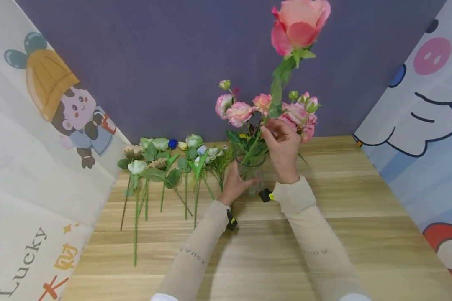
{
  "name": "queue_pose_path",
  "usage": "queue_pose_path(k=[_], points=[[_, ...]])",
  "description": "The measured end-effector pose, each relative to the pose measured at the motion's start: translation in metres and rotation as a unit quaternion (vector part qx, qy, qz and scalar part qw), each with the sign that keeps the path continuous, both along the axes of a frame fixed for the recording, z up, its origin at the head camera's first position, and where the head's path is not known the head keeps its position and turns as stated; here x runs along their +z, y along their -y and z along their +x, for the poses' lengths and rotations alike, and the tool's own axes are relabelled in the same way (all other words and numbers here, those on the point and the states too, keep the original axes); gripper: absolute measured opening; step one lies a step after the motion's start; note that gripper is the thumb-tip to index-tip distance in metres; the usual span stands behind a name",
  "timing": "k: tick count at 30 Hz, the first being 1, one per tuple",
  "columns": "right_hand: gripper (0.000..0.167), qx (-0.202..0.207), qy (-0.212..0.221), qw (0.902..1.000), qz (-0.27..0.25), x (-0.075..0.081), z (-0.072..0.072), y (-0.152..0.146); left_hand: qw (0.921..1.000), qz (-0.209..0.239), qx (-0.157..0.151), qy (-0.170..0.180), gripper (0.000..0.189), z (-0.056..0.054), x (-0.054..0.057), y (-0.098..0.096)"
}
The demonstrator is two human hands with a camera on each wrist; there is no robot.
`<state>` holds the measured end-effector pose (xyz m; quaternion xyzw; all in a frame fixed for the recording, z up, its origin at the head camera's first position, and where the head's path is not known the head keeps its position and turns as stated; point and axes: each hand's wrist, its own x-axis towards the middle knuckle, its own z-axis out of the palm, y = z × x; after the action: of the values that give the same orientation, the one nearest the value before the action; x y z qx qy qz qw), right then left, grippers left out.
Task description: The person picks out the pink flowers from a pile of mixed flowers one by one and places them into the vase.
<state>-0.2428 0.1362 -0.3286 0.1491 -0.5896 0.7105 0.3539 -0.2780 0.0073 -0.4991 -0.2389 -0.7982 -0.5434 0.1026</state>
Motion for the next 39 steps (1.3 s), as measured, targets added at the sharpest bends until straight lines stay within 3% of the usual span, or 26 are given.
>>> queue_pose_path(k=[8,19,39], points=[[0.016,-0.003,-0.017,0.9998,0.005,-0.0020,-0.0002,0.0013,0.9996,0.008,-0.008,-0.026,0.092,-0.0028,-0.0020,0.0001],[0.017,-0.006,-0.024,0.9996,0.015,-0.0029,0.0019,0.0010,0.9999,-0.011,0.004,-0.008,0.091,-0.0017,-0.0008,0.0015],[0.018,-0.018,-0.020,0.9994,0.022,-0.0059,0.0046,0.0003,0.9997,-0.019,0.009,-0.011,0.091,0.0019,0.0019,0.0008]])
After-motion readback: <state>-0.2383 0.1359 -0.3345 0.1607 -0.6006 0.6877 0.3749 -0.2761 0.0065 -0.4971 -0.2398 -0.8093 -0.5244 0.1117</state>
